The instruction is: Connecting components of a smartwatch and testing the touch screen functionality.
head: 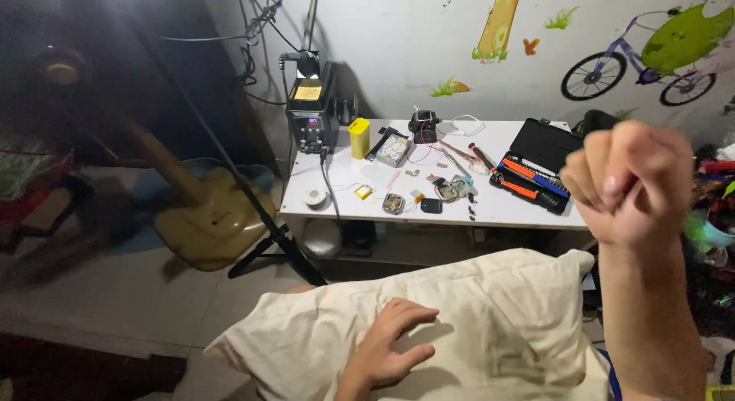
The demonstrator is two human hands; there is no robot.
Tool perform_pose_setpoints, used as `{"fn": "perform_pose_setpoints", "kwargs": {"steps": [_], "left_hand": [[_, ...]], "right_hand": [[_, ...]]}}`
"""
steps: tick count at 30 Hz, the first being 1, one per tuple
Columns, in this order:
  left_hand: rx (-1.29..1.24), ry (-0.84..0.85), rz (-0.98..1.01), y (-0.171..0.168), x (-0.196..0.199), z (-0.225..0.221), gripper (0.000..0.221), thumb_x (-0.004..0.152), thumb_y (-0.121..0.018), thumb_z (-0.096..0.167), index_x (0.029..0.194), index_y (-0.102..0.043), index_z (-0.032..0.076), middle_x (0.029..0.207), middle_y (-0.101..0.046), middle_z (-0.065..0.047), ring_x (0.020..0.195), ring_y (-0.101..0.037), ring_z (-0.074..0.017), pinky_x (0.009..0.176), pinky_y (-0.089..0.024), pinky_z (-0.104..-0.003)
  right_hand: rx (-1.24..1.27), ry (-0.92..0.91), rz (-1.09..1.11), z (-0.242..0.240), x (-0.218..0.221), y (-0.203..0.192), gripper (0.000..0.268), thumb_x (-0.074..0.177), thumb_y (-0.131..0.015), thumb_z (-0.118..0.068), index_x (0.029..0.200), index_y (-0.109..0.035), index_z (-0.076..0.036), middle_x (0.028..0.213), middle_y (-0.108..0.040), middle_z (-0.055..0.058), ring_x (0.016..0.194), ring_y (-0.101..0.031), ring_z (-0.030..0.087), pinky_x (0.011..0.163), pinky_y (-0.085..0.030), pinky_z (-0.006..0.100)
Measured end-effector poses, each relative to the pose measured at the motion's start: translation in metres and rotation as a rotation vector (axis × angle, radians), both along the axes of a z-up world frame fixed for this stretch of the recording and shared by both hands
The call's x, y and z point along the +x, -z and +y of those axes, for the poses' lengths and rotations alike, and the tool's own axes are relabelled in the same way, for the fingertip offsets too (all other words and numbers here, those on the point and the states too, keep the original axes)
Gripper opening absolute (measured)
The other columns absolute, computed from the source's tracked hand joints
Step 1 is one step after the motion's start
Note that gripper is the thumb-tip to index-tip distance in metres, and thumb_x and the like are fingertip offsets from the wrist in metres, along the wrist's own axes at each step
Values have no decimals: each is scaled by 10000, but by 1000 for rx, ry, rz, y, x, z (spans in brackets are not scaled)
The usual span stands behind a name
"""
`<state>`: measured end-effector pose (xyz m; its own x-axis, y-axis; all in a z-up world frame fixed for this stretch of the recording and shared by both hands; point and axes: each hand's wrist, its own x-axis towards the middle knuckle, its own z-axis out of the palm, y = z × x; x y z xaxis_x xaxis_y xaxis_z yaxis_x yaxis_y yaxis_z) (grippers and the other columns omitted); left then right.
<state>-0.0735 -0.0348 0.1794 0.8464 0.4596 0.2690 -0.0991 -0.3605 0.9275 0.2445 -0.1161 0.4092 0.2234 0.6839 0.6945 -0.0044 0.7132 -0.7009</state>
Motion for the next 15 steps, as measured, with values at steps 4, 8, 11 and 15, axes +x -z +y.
{"fn": "perform_pose_setpoints", "kwargs": {"steps": [4, 8, 11, 15], "left_hand": [[53, -28, -44, 3, -6, -7, 494, 882, -816, 212, 1357, -779, 79, 1268, -797, -75, 1201, -663, -266, 1048, -543, -378], [152, -5, -72, -5, -6, -18, 490, 926, -801, 280, 1363, -774, 61, 1244, -793, -67, 1181, -660, -272, 1055, -527, -390], [199, -6, -76, -7, -8, -25, 471, 932, -810, 248, 1362, -766, 59, 1270, -786, -71, 1209, -659, -284, 1107, -521, -400], [199, 19, -86, -10, -7, -33, 481, 941, -810, 259, 1380, -763, 68, 1276, -778, -77, 1197, -649, -275, 1055, -526, -383]], "right_hand": [[30, 3, -140, 17, -19, -16, 466, 1149, -550, -372, 712, -434, -261, 550, -335, -127, 430, -155, 27, 378, -167, 232], [21, -86, -63, 29, -38, -18, 436, 1122, -537, -347, 705, -433, -268, 544, -330, -125, 427, -144, 32, 384, -152, 229], [-71, -75, 92, 43, -44, -6, 404, 1101, -540, -314, 715, -449, -239, 565, -323, -99, 465, -148, 39, 422, -119, 247], [53, -13, 19, 86, -29, 44, 448, 1166, -529, -249, 729, -432, -247, 607, -346, -101, 439, -215, 41, 369, -183, 244]]}}
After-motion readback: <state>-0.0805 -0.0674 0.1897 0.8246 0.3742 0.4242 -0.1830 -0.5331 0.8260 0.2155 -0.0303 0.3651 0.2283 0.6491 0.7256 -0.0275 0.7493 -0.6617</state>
